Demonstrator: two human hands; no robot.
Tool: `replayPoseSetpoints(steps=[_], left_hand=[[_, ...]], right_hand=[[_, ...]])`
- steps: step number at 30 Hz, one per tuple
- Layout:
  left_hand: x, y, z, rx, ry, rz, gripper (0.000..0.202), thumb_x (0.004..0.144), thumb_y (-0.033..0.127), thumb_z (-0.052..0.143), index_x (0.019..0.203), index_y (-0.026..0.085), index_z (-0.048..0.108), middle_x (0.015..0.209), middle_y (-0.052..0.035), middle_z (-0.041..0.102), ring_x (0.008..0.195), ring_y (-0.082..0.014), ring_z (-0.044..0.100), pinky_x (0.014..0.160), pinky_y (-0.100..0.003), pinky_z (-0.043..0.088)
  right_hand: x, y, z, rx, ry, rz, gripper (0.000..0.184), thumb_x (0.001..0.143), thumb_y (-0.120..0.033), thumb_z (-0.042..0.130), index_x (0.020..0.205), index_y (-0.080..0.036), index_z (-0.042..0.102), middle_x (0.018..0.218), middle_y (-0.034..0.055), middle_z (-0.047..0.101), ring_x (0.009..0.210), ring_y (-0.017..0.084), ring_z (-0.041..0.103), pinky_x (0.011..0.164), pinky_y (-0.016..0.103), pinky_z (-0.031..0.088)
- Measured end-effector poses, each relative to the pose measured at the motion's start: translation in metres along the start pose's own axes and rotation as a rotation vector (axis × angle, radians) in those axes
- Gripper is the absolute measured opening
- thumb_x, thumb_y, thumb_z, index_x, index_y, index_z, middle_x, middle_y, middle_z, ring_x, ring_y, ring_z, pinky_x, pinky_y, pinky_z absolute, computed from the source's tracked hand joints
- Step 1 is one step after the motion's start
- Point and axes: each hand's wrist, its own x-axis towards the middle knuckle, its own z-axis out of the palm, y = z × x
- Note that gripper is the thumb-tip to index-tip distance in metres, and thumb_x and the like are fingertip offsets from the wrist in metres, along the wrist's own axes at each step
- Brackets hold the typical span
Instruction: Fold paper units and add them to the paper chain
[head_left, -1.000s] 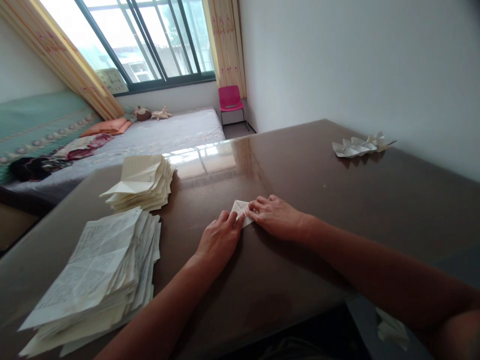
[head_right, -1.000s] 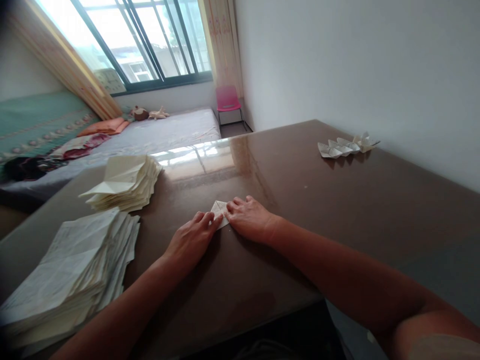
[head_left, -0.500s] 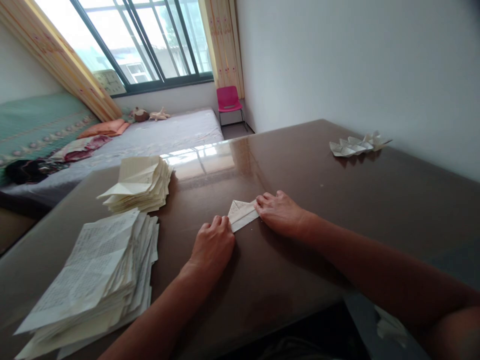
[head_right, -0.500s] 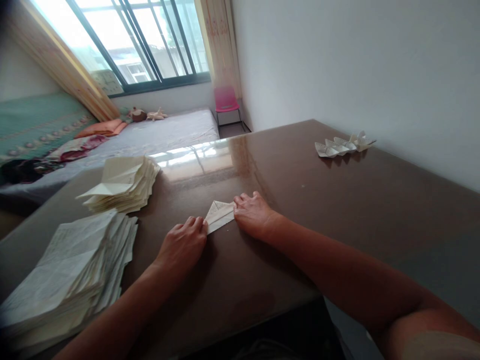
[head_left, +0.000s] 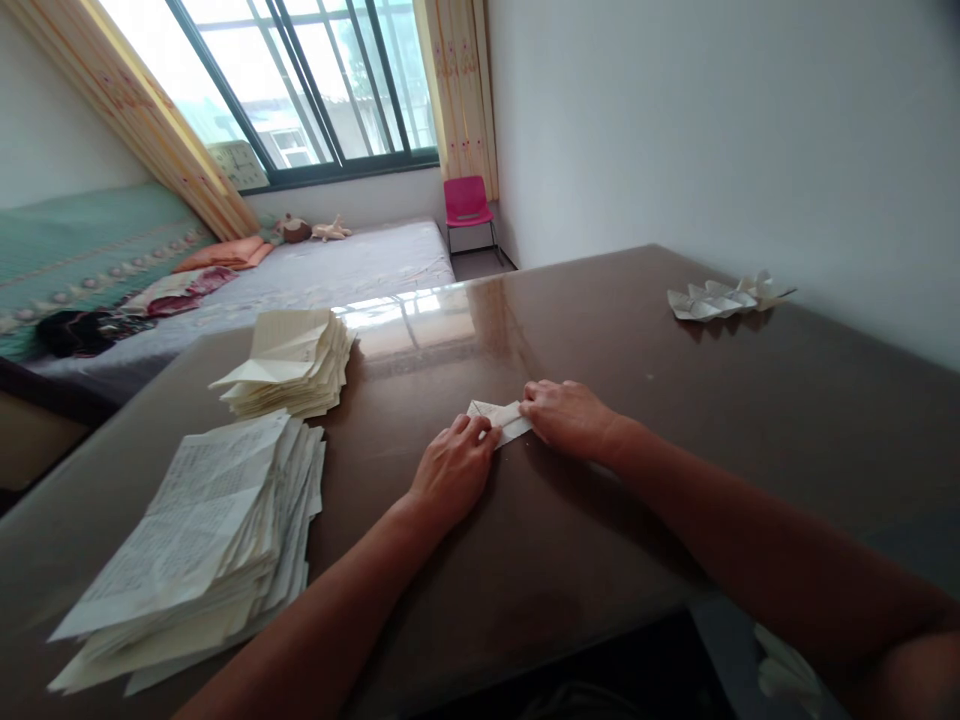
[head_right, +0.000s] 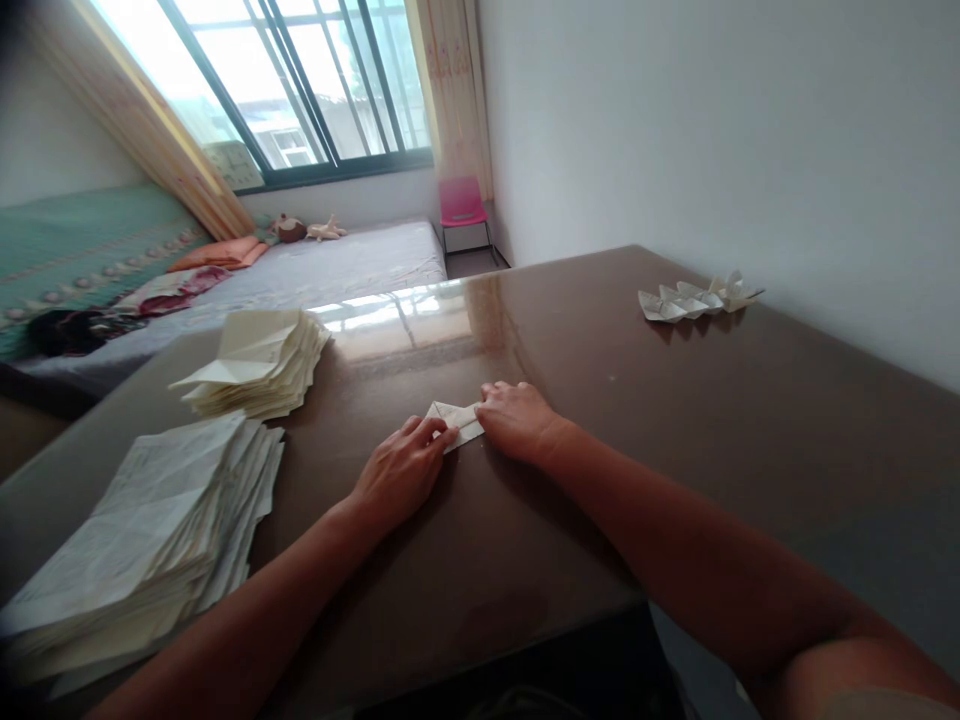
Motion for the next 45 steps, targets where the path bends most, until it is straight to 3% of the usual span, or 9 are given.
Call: replayPoseSetpoints(steps=[7,14,20,25,35,45], left_hand=[[0.002,-0.010,0.006,-0.124,0.032,0.008,0.030,0.091,0.018,0.038,0.111,0.022,0.060,0.106,-0.0063,0.058,0.098,-0.0202,0.051,0.086,-0.033,0.048],[0.012,-0.010,-0.001,-0.092,-0.057,-0.038,0.026,0.094,0.024,0.036,0.102,0.021,0.060,0.103,-0.0055,0.059,0.094,-0.0196,0.056,0.084,-0.032,0.048],[0.038,-0.014,-0.006,-0.106,-0.168,-0.133,0.034,0.093,0.031,0.041,0.125,0.025,0.046,0.129,-0.0056,0.050,0.095,-0.0197,0.063,0.083,-0.032,0.048],[0.061,-0.020,-0.007,-0.100,-0.306,-0.177,0.026,0.089,0.036,0.047,0.113,0.026,0.052,0.114,-0.0060,0.055,0.089,-0.0221,0.065,0.079,-0.034,0.049],[0.070,-0.039,0.000,-0.268,-0.287,-0.169,0.025,0.080,0.041,0.055,0.096,0.022,0.061,0.096,-0.0032,0.060,0.086,-0.0178,0.061,0.076,-0.027,0.047],[0.073,-0.036,-0.003,-0.276,-0.334,-0.214,0.023,0.076,0.039,0.060,0.092,0.024,0.062,0.088,-0.0002,0.068,0.078,-0.0164,0.061,0.064,-0.023,0.043]], right_hand=[[0.016,0.017,0.014,0.322,0.168,0.052,0.019,0.091,-0.031,0.051,0.093,-0.024,0.069,0.097,0.0035,0.068,0.085,0.016,0.062,0.069,0.023,0.039],[0.024,0.013,0.028,0.451,0.146,0.074,0.012,0.085,-0.028,0.058,0.087,-0.020,0.067,0.084,0.0031,0.070,0.075,0.014,0.061,0.065,0.022,0.038],[0.025,0.015,0.030,0.480,0.153,0.072,0.011,0.084,-0.026,0.059,0.086,-0.019,0.067,0.084,0.0035,0.070,0.075,0.015,0.062,0.066,0.022,0.038],[0.024,0.014,0.028,0.505,0.156,0.069,0.009,0.084,-0.023,0.059,0.086,-0.019,0.067,0.084,0.0030,0.070,0.076,0.015,0.062,0.066,0.022,0.039],[0.024,0.015,0.028,0.484,0.162,0.042,0.008,0.083,-0.022,0.060,0.087,-0.017,0.065,0.085,0.0037,0.068,0.075,0.014,0.060,0.066,0.022,0.038],[0.023,0.016,0.030,0.507,0.172,0.029,0.008,0.082,-0.022,0.060,0.087,-0.017,0.064,0.082,0.0029,0.066,0.073,0.013,0.058,0.066,0.021,0.038]])
